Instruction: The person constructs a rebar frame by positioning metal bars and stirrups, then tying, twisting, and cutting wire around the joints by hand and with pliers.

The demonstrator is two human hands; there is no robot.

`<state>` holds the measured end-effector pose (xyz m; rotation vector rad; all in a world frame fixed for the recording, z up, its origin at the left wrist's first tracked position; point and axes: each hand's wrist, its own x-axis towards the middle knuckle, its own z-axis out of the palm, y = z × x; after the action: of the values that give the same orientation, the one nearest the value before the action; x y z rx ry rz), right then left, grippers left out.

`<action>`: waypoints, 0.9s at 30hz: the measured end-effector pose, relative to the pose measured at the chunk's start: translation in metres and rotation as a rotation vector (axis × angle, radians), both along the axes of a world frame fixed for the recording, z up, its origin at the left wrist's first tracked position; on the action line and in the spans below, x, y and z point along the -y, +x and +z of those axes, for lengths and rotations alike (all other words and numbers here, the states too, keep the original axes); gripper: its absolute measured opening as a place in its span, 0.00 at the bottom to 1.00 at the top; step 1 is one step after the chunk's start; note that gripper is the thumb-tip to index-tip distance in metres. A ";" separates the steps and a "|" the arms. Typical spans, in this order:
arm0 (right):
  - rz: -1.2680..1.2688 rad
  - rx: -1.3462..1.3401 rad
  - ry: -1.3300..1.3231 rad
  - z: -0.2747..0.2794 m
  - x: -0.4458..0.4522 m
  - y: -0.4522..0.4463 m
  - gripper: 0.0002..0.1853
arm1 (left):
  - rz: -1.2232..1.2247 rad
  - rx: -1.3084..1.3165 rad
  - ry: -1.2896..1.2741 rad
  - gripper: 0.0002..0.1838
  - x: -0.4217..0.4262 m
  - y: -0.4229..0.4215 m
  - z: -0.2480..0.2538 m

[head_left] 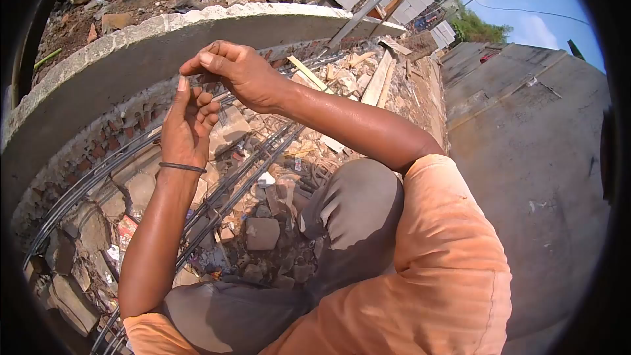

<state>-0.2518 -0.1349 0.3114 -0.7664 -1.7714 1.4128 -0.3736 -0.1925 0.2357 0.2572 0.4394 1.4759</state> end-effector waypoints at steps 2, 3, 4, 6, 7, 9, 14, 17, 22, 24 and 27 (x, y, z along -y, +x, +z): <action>-0.056 0.146 -0.026 0.024 -0.019 0.008 0.15 | -0.002 -0.149 0.000 0.21 0.001 -0.004 -0.012; -0.090 0.210 -0.040 0.037 -0.021 0.010 0.15 | -0.010 -0.233 0.002 0.23 0.001 -0.005 -0.020; -0.064 0.478 0.053 0.045 -0.016 0.007 0.15 | 0.068 -0.341 0.004 0.25 0.001 -0.005 -0.027; 0.101 0.603 0.529 0.021 -0.022 0.009 0.16 | 0.213 -0.375 0.021 0.24 0.004 0.003 -0.004; 0.176 0.646 0.738 0.000 -0.020 0.010 0.16 | 0.271 -0.406 0.003 0.24 0.013 0.005 -0.001; 0.134 0.658 0.771 -0.007 -0.015 0.009 0.15 | 0.266 -0.484 0.029 0.20 0.010 0.004 -0.011; 0.220 0.495 0.542 0.016 -0.027 0.043 0.14 | 0.217 -0.504 0.103 0.16 -0.006 0.022 -0.001; 0.047 0.552 0.490 0.002 -0.041 0.071 0.13 | 0.171 -0.596 0.064 0.14 -0.019 0.044 0.019; -0.143 0.222 0.676 -0.012 -0.059 0.116 0.07 | 0.168 -0.897 0.061 0.13 -0.059 0.084 0.042; -0.253 0.187 0.706 -0.009 -0.069 0.131 0.06 | 0.126 -0.924 0.074 0.12 -0.078 0.098 0.055; -0.281 0.123 0.780 0.010 -0.079 0.144 0.06 | 0.137 -0.915 0.113 0.12 -0.104 0.102 0.067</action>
<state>-0.1074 -0.0560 0.3210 -0.6354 -1.9971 0.4222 -0.2713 -0.0885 0.3028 1.0238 1.1178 1.4546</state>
